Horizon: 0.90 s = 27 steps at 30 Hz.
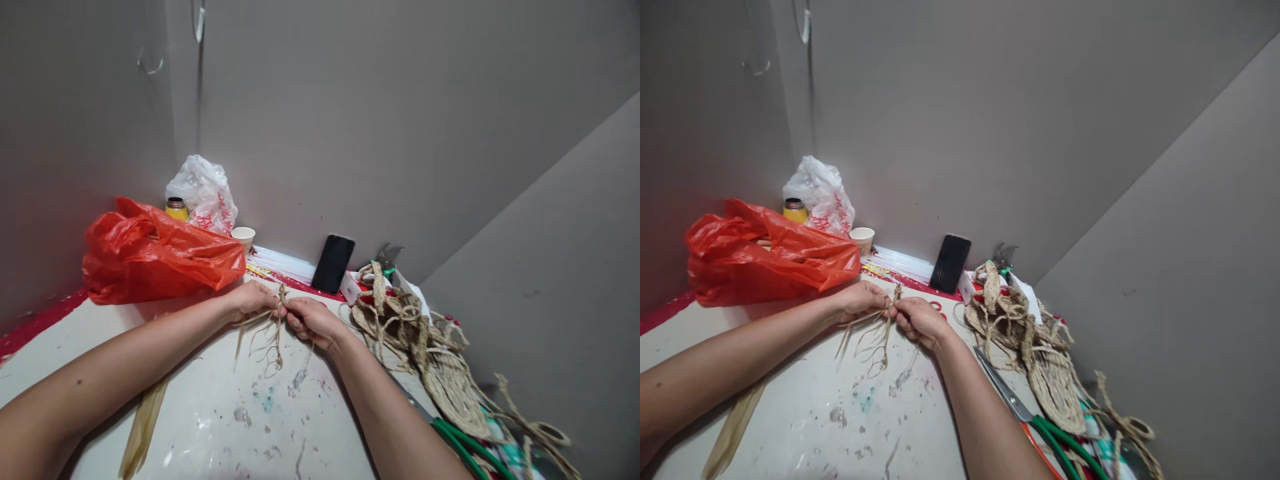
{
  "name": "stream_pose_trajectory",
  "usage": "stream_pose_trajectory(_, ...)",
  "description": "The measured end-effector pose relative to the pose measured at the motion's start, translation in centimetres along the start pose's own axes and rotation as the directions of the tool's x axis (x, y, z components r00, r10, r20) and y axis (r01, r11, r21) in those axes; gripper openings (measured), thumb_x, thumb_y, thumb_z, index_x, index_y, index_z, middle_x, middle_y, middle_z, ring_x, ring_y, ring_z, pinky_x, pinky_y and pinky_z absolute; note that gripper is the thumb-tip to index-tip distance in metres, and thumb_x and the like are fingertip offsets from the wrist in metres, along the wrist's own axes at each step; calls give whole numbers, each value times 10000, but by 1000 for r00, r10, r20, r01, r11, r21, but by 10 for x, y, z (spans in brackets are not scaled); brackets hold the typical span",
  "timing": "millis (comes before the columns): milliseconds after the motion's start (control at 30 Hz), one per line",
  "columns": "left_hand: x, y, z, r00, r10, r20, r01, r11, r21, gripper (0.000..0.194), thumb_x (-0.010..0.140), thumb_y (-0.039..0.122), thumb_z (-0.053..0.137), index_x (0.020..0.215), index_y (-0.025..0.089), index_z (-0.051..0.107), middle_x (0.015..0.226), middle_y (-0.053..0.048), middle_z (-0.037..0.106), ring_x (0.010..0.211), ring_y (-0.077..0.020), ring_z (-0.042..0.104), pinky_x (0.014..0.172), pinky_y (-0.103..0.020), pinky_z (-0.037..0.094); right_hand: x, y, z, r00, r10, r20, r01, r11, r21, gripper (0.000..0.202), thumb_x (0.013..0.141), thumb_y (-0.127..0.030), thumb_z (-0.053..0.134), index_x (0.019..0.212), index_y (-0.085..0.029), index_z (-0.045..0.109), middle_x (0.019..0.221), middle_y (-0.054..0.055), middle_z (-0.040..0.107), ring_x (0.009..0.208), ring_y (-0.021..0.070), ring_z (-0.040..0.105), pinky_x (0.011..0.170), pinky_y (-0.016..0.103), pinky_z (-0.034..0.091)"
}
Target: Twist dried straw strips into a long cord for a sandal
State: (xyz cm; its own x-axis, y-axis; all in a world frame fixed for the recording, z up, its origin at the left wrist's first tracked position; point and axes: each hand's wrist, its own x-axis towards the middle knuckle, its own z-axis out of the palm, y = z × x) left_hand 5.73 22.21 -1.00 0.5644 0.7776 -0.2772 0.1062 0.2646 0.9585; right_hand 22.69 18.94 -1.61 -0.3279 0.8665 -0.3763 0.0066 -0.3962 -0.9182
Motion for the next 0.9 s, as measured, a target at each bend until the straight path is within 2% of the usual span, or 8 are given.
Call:
stream_pose_trajectory(67, 2, -3, -1, 998, 44, 44, -40, 995, -86, 235, 540, 296, 755, 624, 91, 678, 621, -41, 662, 539, -90, 538, 550, -207, 395, 0, 0, -1, 1000, 8, -5, -8, 1000, -19, 184, 714, -328, 549, 658, -153, 555, 354, -90, 386, 296, 24, 173, 323, 170, 69)
stream_pose_trajectory(167, 3, -4, -1, 994, 69, 88, -55, 986, -156, 195, 552, 263, 751, 581, 89, 667, 637, -52, 672, 633, -114, 585, 674, -222, 433, 0, 0, -2, 1000, 23, -18, -23, 998, -54, 191, 724, -332, 548, 663, -152, 559, 355, -94, 388, 290, 19, 158, 319, 173, 58)
stream_pose_trajectory(267, 1, 0, 0, 996, 48, 79, -36, 989, -145, 159, 592, 232, 718, 539, 101, 646, 603, -37, 663, 597, -100, 566, 630, -206, 419, 0, 0, -2, 999, 28, -36, -32, 995, -95, 198, 728, -337, 552, 663, -150, 567, 356, -94, 394, 282, 17, 158, 310, 177, 58)
stream_pose_trajectory(367, -3, 4, 2, 1000, 10, 20, -8, 995, -102, 190, 623, 202, 688, 482, 110, 601, 511, -18, 620, 501, -80, 506, 531, -193, 374, 0, 0, -2, 999, 25, -48, -32, 990, -137, 215, 729, -351, 564, 648, -152, 565, 356, -92, 393, 278, 18, 181, 304, 178, 67)
stream_pose_trajectory(533, -3, 7, 2, 997, -67, -31, 65, 995, -69, 196, 643, 191, 662, 479, 117, 584, 439, -2, 554, 415, -70, 427, 446, -199, 288, 1, 1, 2, 994, -17, -108, -6, 978, -210, 252, 731, -369, 576, 592, -163, 536, 350, -92, 377, 275, 20, 200, 295, 175, 86)
stream_pose_trajectory(700, -6, 12, 0, 992, -122, -27, 122, 992, 17, 249, 673, 239, 618, 453, 144, 551, 333, 48, 411, 318, -51, 258, 377, -222, 143, 2, 4, 6, 984, -76, -163, 31, 965, -260, 263, 723, -353, 607, 565, -155, 538, 361, -87, 384, 284, 16, 217, 296, 177, 90)
stream_pose_trajectory(900, -7, 8, 2, 992, -130, 1, 130, 991, -36, 144, 609, 235, 651, 566, 100, 623, 523, -21, 607, 366, -40, 346, 385, -206, 136, 2, 4, 8, 989, -62, -137, 30, 974, -223, 237, 719, -361, 582, 615, -148, 578, 356, -88, 385, 282, 24, 186, 300, 192, 79)
